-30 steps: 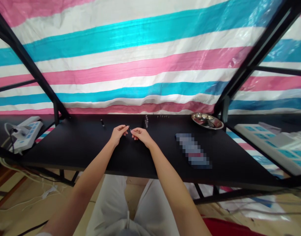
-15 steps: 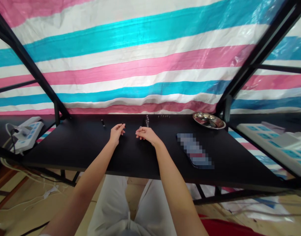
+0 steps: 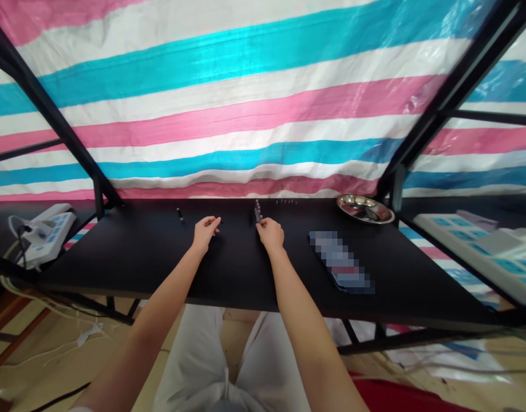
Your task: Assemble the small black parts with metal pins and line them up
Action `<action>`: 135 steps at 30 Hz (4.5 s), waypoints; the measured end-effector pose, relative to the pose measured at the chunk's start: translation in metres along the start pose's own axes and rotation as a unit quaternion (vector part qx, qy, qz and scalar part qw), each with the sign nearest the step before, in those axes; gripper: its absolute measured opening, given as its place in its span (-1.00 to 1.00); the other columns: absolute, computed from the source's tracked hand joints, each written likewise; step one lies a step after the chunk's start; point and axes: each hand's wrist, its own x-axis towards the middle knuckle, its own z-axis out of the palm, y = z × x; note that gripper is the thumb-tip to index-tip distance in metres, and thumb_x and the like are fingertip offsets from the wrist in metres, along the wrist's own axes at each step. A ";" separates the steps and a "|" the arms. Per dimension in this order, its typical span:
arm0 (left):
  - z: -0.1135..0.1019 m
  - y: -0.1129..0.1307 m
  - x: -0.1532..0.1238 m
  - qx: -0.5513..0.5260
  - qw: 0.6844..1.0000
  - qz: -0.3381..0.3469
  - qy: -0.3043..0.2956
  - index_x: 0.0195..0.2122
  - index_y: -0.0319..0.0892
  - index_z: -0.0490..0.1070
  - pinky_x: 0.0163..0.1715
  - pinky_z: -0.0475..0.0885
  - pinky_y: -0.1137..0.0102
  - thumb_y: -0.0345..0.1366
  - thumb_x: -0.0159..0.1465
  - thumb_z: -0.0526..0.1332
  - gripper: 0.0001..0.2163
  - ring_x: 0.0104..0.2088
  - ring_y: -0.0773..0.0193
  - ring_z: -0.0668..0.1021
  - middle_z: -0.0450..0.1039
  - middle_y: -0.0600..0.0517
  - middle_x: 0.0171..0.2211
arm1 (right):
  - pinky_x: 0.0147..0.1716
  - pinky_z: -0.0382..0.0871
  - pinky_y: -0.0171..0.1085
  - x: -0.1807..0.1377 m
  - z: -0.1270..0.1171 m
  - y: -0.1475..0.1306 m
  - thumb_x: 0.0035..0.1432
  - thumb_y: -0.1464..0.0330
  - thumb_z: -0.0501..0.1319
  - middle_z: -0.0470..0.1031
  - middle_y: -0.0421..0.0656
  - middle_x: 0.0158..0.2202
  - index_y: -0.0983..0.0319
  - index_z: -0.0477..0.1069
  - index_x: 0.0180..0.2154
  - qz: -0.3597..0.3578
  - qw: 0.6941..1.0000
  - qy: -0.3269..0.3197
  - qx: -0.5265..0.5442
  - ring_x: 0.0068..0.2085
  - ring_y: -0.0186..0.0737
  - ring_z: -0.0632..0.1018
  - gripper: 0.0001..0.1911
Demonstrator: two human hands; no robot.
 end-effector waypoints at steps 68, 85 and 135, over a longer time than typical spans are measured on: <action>0.031 -0.002 -0.013 0.291 0.921 0.253 -0.062 0.15 -0.15 0.07 -0.08 0.32 0.34 -0.37 0.10 0.17 -0.44 -0.12 0.25 0.40 0.00 -0.16 0.17 | -0.46 0.12 -0.34 -0.018 -0.016 -0.020 0.08 0.22 0.08 0.43 -0.13 -0.50 0.22 0.34 -0.55 -0.099 0.988 -0.087 -0.079 -0.42 -0.25 0.43 -0.73; -0.038 -0.001 0.044 -0.164 0.946 -0.040 0.276 0.22 -0.04 -0.49 -0.47 0.42 0.59 -0.62 0.01 0.14 -0.09 -0.18 0.33 0.52 0.31 -0.14 -0.06 | -0.53 0.00 -0.36 -0.026 -0.007 -0.023 0.07 0.24 0.08 0.21 -0.25 -0.65 0.21 0.15 -0.65 -0.205 0.970 -0.128 -0.033 -0.57 -0.37 0.22 -0.68; -0.012 0.017 0.003 -0.240 0.912 -0.193 -0.272 -0.15 -0.35 0.39 0.04 0.31 0.29 -0.59 0.08 0.20 -0.72 -0.07 0.15 0.49 0.49 -0.21 -0.20 | -0.42 0.29 -0.32 -0.029 0.013 -0.029 0.07 0.15 0.08 0.41 -0.20 -0.48 0.27 0.40 -0.31 -0.223 0.924 -0.199 0.237 -0.50 -0.36 0.38 -0.67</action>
